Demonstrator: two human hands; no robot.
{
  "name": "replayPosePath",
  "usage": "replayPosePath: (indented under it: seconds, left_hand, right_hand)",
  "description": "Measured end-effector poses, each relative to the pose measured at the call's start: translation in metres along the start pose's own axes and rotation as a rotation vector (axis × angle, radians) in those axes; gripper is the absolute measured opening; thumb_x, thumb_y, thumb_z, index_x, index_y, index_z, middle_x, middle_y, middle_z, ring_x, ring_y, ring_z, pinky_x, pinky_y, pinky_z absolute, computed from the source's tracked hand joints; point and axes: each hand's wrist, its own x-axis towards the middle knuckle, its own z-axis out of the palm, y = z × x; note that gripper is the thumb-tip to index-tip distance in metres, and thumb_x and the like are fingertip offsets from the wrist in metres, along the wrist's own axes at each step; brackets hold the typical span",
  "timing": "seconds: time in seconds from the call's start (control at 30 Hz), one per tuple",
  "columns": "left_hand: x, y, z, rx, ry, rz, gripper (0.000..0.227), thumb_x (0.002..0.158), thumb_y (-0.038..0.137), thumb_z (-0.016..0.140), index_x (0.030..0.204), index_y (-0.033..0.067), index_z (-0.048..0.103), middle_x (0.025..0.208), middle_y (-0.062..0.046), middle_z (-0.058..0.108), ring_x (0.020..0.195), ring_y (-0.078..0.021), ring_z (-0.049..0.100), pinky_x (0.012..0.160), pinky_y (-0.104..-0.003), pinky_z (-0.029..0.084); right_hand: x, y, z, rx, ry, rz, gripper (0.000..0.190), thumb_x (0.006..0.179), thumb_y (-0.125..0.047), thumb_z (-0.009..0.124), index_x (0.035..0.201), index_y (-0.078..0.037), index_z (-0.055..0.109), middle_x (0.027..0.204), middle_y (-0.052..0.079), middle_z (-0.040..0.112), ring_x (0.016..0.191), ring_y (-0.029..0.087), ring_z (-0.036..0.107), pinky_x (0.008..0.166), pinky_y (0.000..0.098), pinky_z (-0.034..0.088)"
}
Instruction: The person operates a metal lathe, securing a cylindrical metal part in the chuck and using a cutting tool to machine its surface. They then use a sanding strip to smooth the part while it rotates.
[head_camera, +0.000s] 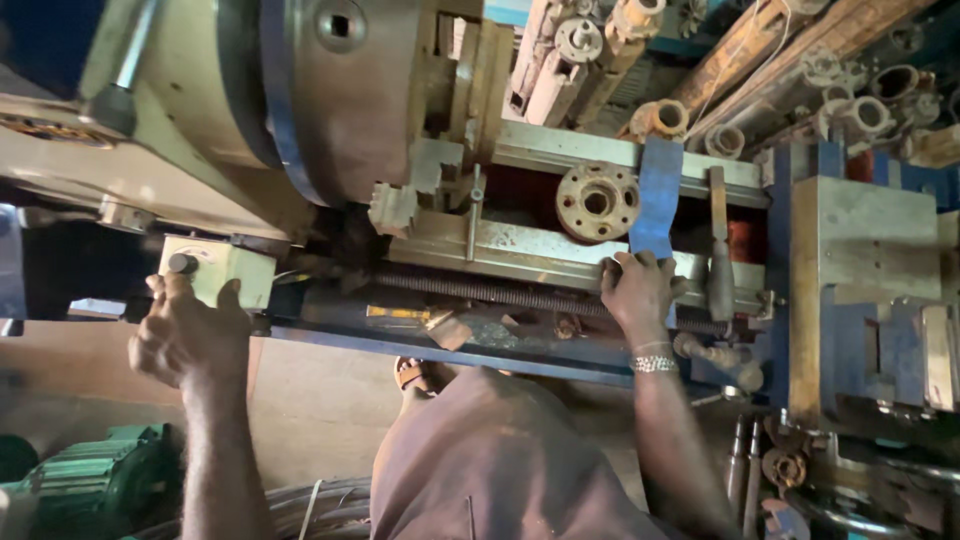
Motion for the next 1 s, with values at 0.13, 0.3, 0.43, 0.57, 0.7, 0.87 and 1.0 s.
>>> replayPosePath:
  seconds: [0.13,0.3,0.43,0.57,0.7,0.87,1.0]
  left_hand:
    - [0.004,0.002,-0.001,-0.023,-0.064,-0.046,0.063,0.083,0.034,0.084,0.137,0.0078,0.066,0.143,-0.025,0.061,0.108,-0.0436,0.068,0.086,-0.053,0.051]
    - [-0.012,0.013,0.011,-0.004,0.025,-0.016,0.074,0.09,0.032,0.078,0.151,0.0005,0.05,0.157,-0.028,0.048,0.123,-0.0432,0.066,0.09,-0.049,0.055]
    - [-0.018,0.021,0.013,-0.09,-0.076,-0.135,0.088,0.089,0.034,0.076,0.159,-0.0051,0.037,0.164,-0.031,0.036,0.112,-0.0457,0.067,0.092,-0.051,0.054]
    - [-0.019,0.025,0.005,-0.111,-0.06,-0.106,0.091,0.086,0.035,0.076,0.158,-0.0043,0.037,0.163,-0.032,0.035,0.122,-0.0469,0.063,0.09,-0.051,0.054]
    - [-0.018,0.027,0.0,-0.183,-0.091,-0.121,0.094,0.086,0.037,0.075,0.159,-0.0052,0.033,0.165,-0.033,0.031,0.131,-0.0479,0.056,0.093,-0.052,0.053]
    - [-0.032,0.026,0.002,-0.328,0.014,-0.092,0.103,0.083,0.042,0.074,0.159,-0.0095,0.028,0.164,-0.036,0.025,0.14,-0.0506,0.042,0.098,-0.062,0.046]
    - [-0.092,0.055,0.001,-0.07,-0.006,-0.015,0.096,0.079,0.05,0.077,0.154,0.0073,0.036,0.155,-0.036,0.037,0.132,-0.0578,0.038,0.096,-0.07,0.04]
  right_hand:
    - [0.002,0.016,-0.003,0.167,0.114,-0.06,0.047,0.084,-0.032,0.076,0.126,-0.015,0.07,0.121,0.019,0.062,0.116,0.044,0.051,0.101,0.0615,0.04]
    - [0.022,0.061,-0.011,0.161,0.118,0.219,0.069,0.081,-0.03,0.08,0.142,-0.012,0.055,0.139,0.027,0.054,0.129,0.051,0.043,0.103,0.0683,0.031]
    - [0.039,0.112,-0.002,0.065,0.11,0.375,0.069,0.08,-0.037,0.079,0.137,-0.005,0.056,0.139,0.033,0.052,0.123,0.054,0.046,0.099,0.0647,0.038]
    - [0.054,0.154,0.024,0.022,-0.022,0.303,0.063,0.083,-0.044,0.077,0.126,0.0,0.064,0.124,0.034,0.062,0.115,0.052,0.057,0.099,0.0585,0.046]
    - [0.063,0.164,0.039,-0.025,0.019,0.304,0.056,0.085,-0.045,0.075,0.116,0.002,0.069,0.114,0.033,0.069,0.108,0.05,0.065,0.096,0.0554,0.052]
    - [0.056,0.141,-0.003,0.302,-0.038,0.352,0.038,0.095,-0.033,0.068,0.111,0.002,0.071,0.101,0.027,0.07,0.093,0.045,0.065,0.084,0.058,0.053]
    - [0.021,0.086,-0.066,1.329,0.154,0.396,0.027,0.097,-0.015,0.063,0.123,-0.01,0.061,0.09,0.005,0.058,0.077,0.021,0.056,0.064,0.045,0.049]
